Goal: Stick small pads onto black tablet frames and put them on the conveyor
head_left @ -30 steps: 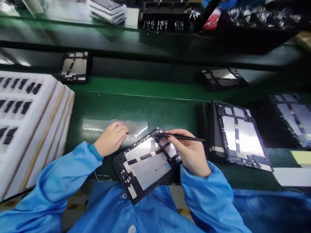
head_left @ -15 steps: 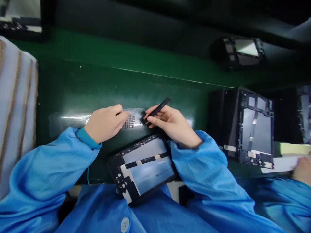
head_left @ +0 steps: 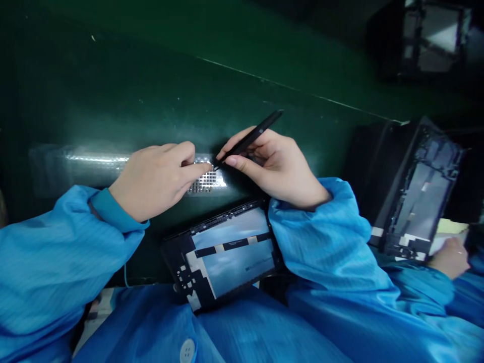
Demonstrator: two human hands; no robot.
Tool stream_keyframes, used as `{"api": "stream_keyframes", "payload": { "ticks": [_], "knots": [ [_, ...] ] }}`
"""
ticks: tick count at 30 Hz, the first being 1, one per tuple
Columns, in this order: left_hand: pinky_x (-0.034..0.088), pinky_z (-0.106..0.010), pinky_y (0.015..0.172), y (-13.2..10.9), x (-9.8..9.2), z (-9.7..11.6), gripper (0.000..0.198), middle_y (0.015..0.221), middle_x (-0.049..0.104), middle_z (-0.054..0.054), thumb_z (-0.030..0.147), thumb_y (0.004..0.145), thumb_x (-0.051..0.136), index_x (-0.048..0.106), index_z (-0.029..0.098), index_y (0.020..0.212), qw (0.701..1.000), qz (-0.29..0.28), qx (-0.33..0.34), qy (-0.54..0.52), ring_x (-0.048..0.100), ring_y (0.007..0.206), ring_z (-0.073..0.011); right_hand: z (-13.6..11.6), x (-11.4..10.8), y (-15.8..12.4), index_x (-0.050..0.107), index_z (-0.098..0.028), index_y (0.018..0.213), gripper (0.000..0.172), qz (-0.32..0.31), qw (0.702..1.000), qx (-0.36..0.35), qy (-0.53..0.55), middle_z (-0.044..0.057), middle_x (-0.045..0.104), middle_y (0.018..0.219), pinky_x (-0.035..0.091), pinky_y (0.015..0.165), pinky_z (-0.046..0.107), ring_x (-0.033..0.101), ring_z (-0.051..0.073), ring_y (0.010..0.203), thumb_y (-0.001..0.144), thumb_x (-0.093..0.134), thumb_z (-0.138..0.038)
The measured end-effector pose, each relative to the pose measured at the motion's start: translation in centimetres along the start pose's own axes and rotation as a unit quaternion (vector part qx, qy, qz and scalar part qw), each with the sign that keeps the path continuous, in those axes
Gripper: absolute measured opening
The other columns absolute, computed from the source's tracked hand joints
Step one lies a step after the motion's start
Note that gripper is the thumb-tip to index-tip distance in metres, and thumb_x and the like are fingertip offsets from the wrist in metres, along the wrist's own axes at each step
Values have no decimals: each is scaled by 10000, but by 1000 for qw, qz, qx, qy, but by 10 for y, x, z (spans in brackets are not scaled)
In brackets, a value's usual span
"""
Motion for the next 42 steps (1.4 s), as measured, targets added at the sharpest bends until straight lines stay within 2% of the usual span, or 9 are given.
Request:
{"api": "stream_keyframes", "payload": {
  "ticks": [8,11,13,17,21,24,33,39,42],
  "knots": [
    [325,-344,650,1,2,3,367,997,710,-52,354,1153,482,846,303,1160,1000,-11,-18,17,629,823,-207,-1,-1,9,824,-236,1077,163,-19,998,-26,-48,50,849,1059,685,934,366,811,228,999,1008,841,-383],
    [379,-358,655,1,2,5,365,1034,724,-57,324,1150,475,833,308,1217,1000,-11,-18,22,662,867,-225,-8,-6,-3,823,-232,1026,212,-1,1000,0,31,42,854,1025,711,941,362,827,215,965,948,917,-406],
    [431,-367,684,1,0,7,403,1040,727,-74,286,1152,430,820,281,1254,1000,-1,-1,18,682,923,-240,-19,-1,-31,816,-240,1043,216,67,991,25,111,24,856,1004,722,878,329,824,183,890,935,937,-383],
    [536,-399,807,3,-1,10,420,1047,720,-90,269,1150,397,796,239,1275,999,25,39,-25,699,1046,-264,-37,48,-109,786,-273,1078,103,241,949,85,186,4,839,942,683,653,245,796,150,782,1003,856,-272],
    [551,-402,795,2,9,8,375,1016,718,-75,287,1142,434,797,248,1229,998,2,53,-38,714,1033,-272,-42,104,-143,728,-275,1160,187,323,936,56,128,21,826,1023,740,907,383,842,193,974,1034,759,-141],
    [557,-410,810,2,13,5,385,1030,727,-77,321,1150,422,791,248,1234,998,3,49,-47,723,1038,-275,-40,117,-135,707,-266,1196,268,313,946,10,87,31,822,1068,723,974,418,837,192,1041,1022,733,-64],
    [558,-424,809,1,12,6,407,1056,742,-96,305,1155,386,775,220,1243,997,11,56,-44,734,1051,-286,-55,111,-129,695,-255,1211,305,246,969,-3,-29,66,839,1105,723,935,441,843,223,1044,1002,734,-36],
    [543,-391,778,-1,11,-1,423,968,726,-74,371,1160,404,804,235,1193,997,12,69,-44,735,1015,-267,-54,40,-72,795,-286,1132,166,191,973,-10,-131,14,872,1113,712,939,389,850,221,1032,992,857,-221],
    [563,-398,814,-1,10,-4,422,968,727,-74,391,1150,426,818,235,1169,997,4,60,-57,728,1012,-264,-28,19,-33,808,-278,1068,160,90,993,3,-71,9,859,1068,709,949,383,833,225,1012,987,877,-398]
  ]
}}
Point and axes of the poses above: each hand's wrist, its own y-axis towards the middle knuckle, its own x-axis out of the palm, z = x × y, the point moved 5 cm from there along y, towards the middle knuckle
